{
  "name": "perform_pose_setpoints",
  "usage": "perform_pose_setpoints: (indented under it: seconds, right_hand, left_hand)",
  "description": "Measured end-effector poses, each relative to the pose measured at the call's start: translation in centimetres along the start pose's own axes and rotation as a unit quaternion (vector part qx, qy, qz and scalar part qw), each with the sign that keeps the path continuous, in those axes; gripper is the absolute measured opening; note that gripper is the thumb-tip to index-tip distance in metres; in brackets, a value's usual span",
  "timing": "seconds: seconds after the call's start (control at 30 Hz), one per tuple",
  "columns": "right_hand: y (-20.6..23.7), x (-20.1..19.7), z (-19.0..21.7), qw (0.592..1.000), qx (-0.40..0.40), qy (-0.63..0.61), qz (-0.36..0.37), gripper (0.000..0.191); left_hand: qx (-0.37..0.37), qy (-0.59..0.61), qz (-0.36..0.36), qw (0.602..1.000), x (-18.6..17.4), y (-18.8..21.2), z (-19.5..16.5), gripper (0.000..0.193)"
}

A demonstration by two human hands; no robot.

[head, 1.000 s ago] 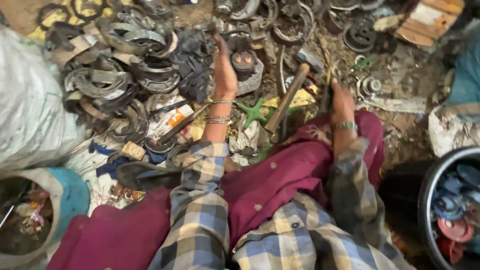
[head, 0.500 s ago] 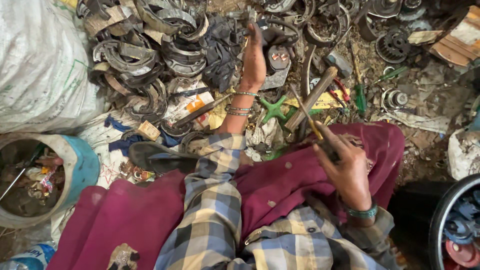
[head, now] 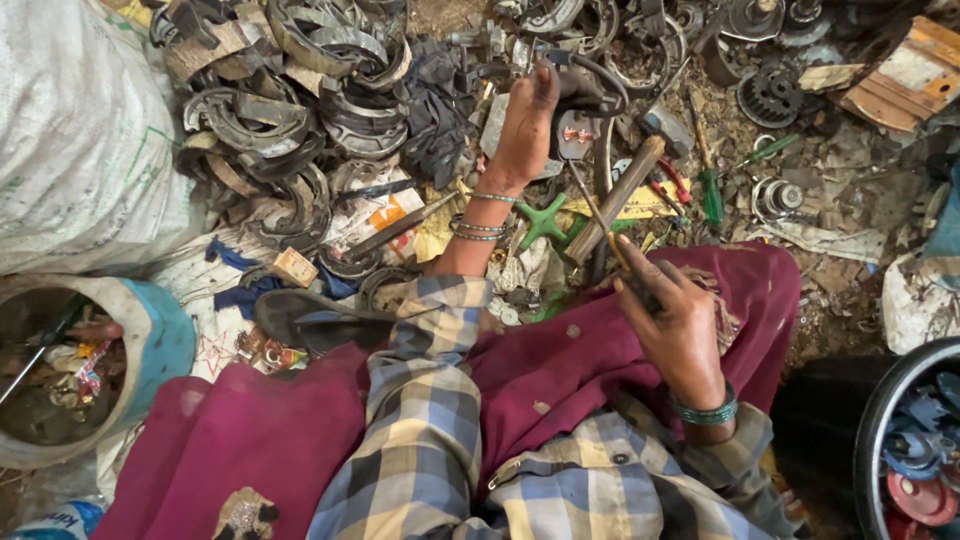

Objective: The person sits on the ground and uses pliers and a hammer to manipulate a small metal part. They repeatedly pry and strike the part, then use a screwdriver to adjust it. The person continues to work on the same part with various tools.

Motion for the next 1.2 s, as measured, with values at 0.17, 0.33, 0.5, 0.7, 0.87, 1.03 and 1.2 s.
perform_pose_setpoints:
  seconds: [0.17,0.33,0.5,0.7,0.87,1.03,1.2]
  right_hand:
    - [-0.3,-0.5,0.2,0.999,0.021,0.0,0.026,0.052]
    - [-0.6,-1.5,1.2,0.998,-0.01,0.004,0.056,0.054]
    - [0.2,-0.2,-0.9,0.998,0.048,-0.015,0.038,0.052]
    - [1.4,2.4,-2.7,0.98,0.153,-0.121,0.029,0.053]
    - [1.9,4.0,-3.9,0.948,0.221,-0.228,-0.003,0.052]
    - [4.0,5.5,-5.7,0.924,0.26,-0.278,-0.034,0.049]
    - [0.6,2.0,-3.0,0.945,0.115,-0.261,-0.159,0.013]
  left_hand:
    - [0.058,-0.094,0.059,0.992,0.5,0.0,-0.8,0.089]
    - [0.117,-0.249,0.106,0.956,0.8,0.7,-0.2,0.093]
    - [0.099,-0.283,0.029,0.953,0.2,0.6,0.6,0.086]
    - [0.129,-0.269,0.006,0.955,0.0,0.6,-1.4,0.085]
    - [0.145,-0.272,-0.017,0.951,-0.2,0.2,-2.6,0.086]
    - [0.15,-0.288,-0.021,0.946,-0.5,-0.6,-3.0,0.086]
    - [0.058,-0.257,0.048,0.964,0.7,0.8,-0.7,0.085]
Point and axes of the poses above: each hand's wrist, its own y-axis away from the middle knuckle, its own x-axis out of the palm, z = x × y, the point moved 7 cm from there along -y, towards the middle knuckle, and after that the axes turned 14 degrees about -z, right-handed, at the moved point
